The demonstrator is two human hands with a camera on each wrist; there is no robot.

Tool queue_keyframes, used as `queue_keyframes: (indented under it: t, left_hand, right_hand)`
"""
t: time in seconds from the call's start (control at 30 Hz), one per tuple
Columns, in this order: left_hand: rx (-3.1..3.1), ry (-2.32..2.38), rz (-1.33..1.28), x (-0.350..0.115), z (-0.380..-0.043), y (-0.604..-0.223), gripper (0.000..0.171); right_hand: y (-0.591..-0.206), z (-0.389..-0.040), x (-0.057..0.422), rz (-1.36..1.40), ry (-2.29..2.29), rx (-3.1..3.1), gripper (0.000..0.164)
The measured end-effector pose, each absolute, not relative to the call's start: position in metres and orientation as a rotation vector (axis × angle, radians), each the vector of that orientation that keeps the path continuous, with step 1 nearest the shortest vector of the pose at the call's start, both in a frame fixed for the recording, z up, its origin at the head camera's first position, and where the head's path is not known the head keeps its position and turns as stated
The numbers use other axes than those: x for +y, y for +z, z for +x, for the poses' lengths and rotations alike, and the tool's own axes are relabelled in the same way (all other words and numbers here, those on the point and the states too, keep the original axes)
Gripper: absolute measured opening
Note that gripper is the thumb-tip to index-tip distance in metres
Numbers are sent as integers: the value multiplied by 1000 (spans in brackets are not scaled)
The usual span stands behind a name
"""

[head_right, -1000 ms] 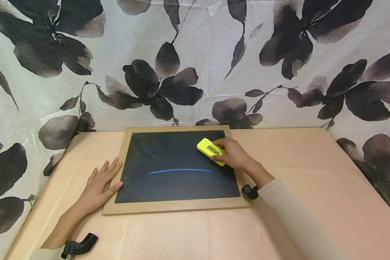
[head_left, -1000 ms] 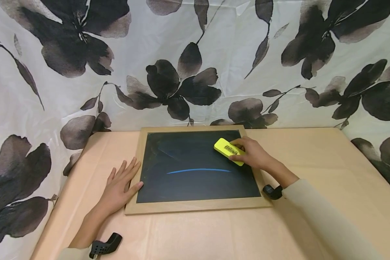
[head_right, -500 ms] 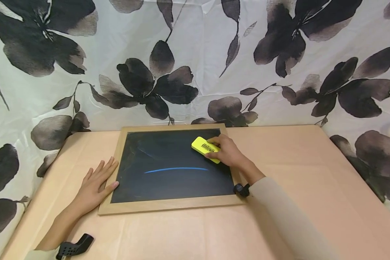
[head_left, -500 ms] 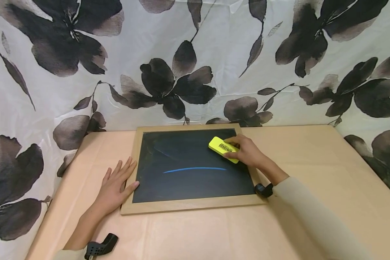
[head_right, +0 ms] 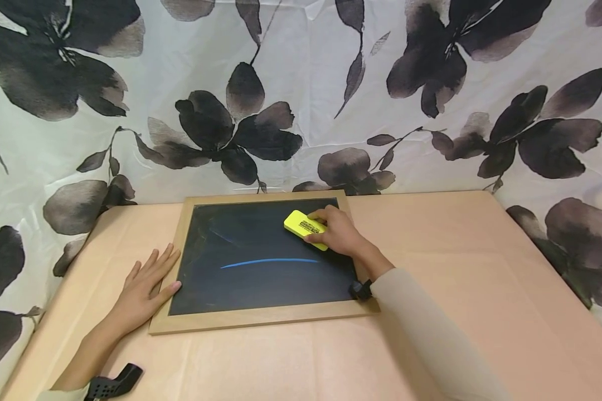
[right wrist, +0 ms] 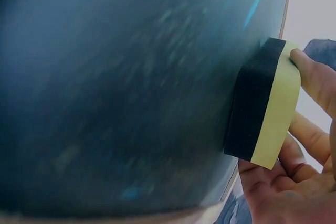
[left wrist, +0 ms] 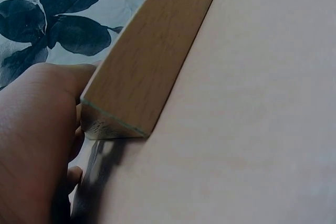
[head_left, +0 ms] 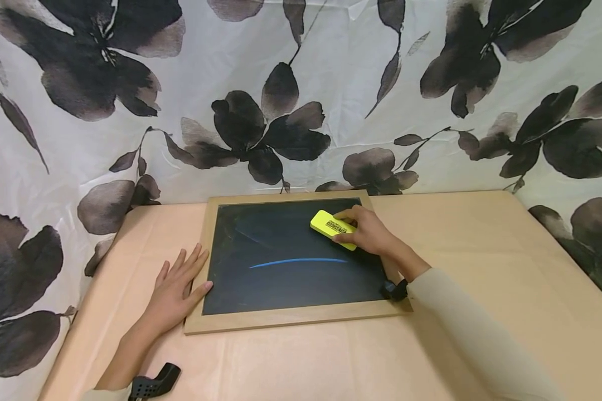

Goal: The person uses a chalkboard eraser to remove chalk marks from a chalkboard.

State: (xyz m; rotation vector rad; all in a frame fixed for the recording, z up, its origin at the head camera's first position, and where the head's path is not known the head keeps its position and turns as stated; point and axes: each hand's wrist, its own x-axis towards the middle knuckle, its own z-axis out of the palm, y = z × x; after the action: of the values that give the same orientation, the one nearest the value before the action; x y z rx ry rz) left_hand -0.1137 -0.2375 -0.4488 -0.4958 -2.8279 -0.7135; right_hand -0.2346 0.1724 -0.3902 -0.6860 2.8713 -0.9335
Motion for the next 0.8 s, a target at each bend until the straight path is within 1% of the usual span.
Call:
queue_keyframes:
  t: [0.43,0.8]
  left_hand:
    - [-2822,-714,-491,-237,-113,-448,66]
    - [-2814,-717,-494,-237,-113,-448,65]
  right_hand:
    - [-391,-237,129,-677,-939,2857,52]
    - [-389,-238,77,-694,-837,2898,55]
